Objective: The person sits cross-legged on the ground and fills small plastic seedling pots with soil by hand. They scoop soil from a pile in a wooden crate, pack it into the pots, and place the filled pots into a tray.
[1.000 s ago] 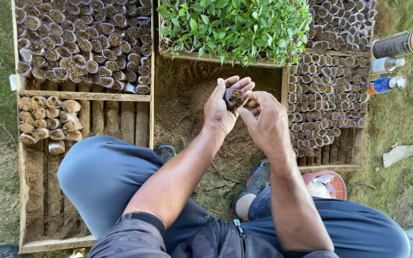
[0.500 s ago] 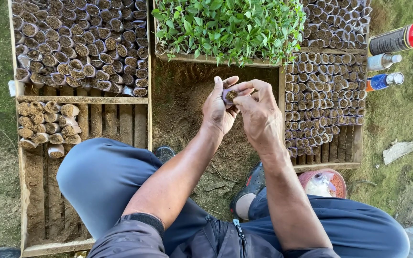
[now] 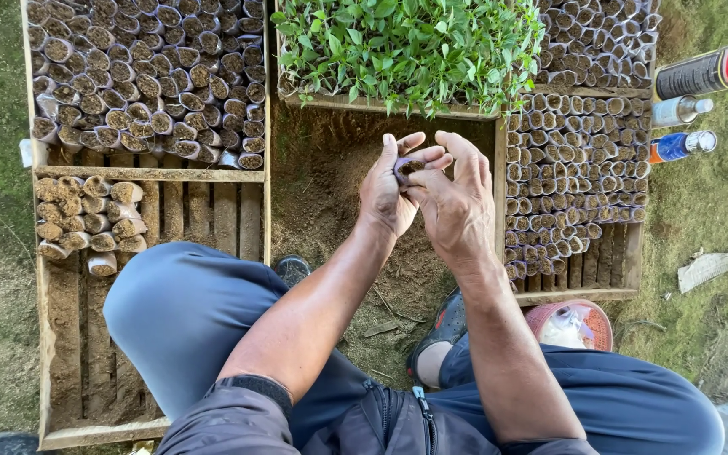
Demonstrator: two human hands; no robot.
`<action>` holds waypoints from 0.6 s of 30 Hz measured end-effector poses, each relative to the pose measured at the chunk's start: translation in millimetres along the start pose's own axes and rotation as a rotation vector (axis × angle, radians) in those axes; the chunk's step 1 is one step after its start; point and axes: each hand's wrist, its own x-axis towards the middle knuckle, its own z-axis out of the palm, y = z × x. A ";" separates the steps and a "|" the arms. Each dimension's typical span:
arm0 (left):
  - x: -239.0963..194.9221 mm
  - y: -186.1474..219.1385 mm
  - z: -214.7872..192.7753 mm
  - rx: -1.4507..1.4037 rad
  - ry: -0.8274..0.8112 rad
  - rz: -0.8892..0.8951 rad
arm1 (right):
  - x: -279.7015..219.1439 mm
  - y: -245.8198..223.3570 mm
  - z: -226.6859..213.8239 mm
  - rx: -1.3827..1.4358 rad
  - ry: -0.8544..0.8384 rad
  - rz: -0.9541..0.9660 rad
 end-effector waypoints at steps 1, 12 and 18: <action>-0.9 0.9 1.2 -0.001 -0.002 0.000 | -1.2 3.7 2.3 -0.001 0.001 -0.001; -7.2 12.2 9.4 0.066 0.104 -0.017 | -3.9 14.2 7.5 0.074 0.007 0.023; 0.9 25.8 5.5 0.037 0.144 0.024 | -14.4 44.1 19.9 0.183 0.110 0.361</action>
